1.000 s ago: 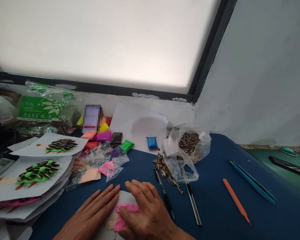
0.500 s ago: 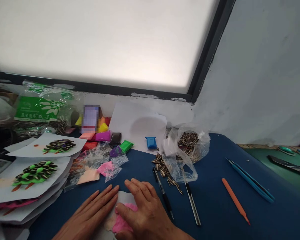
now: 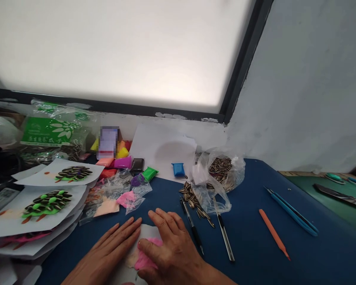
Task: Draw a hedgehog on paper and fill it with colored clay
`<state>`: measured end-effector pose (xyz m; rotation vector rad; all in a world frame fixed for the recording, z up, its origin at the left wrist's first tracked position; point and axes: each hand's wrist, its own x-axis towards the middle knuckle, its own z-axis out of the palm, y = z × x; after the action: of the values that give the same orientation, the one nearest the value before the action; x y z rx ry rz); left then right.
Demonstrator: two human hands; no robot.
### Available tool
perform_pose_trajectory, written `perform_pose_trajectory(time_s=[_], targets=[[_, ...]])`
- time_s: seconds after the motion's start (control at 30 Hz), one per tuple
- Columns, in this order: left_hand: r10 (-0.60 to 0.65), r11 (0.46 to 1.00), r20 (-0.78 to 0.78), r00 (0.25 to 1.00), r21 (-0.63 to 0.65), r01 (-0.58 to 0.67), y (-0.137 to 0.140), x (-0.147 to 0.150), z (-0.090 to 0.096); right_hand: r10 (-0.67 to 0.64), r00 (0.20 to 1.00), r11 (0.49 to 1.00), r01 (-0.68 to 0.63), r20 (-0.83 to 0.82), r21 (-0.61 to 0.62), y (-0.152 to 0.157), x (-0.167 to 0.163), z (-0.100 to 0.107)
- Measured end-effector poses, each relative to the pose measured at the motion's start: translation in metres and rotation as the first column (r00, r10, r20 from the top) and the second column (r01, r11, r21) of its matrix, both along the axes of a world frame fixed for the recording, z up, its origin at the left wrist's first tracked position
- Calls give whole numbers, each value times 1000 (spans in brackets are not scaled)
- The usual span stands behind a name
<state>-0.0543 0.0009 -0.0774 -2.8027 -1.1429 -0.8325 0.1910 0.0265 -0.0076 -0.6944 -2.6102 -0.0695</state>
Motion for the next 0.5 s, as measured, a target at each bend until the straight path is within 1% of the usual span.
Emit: perform_pose_trajectory(time_s=[0.1, 0.13, 0.2, 0.23, 0.27, 0.33, 0.37, 0.4, 0.5], targets=[[3, 1000, 0, 1000, 13, -3, -10, 4, 24, -16, 999, 998, 19, 46, -63, -3, 1, 10], [55, 995, -40, 998, -78, -58, -13, 5, 32, -23, 998, 996, 27, 54, -81, -4, 1, 12], [61, 991, -28, 998, -117, -64, -20, 7, 44, -32, 998, 993, 38, 59, -110, -5, 0, 13], [87, 986, -15, 996, -144, -88, -21, 8, 46, -37, 998, 992, 44, 57, -119, -6, 0, 14], [85, 986, 4, 996, -146, -84, -22, 7, 44, -45, 998, 991, 51, 51, -126, -7, 0, 14], [75, 986, 18, 997, -151, -72, -20, 5, 34, -60, 998, 989, 63, 26, -131, -8, 1, 15], [47, 996, 71, 996, -79, -41, -18, 3, 27, -63, 998, 989, 64, 11, -131, -8, 1, 16], [51, 997, 88, 995, -61, -46, -16, 2, 20, -62, 998, 990, 62, -1, -129, -9, 1, 17], [73, 994, 62, 995, -84, -68, -12, 0, 6, -52, 999, 990, 52, -1, -128, -11, 2, 19]])
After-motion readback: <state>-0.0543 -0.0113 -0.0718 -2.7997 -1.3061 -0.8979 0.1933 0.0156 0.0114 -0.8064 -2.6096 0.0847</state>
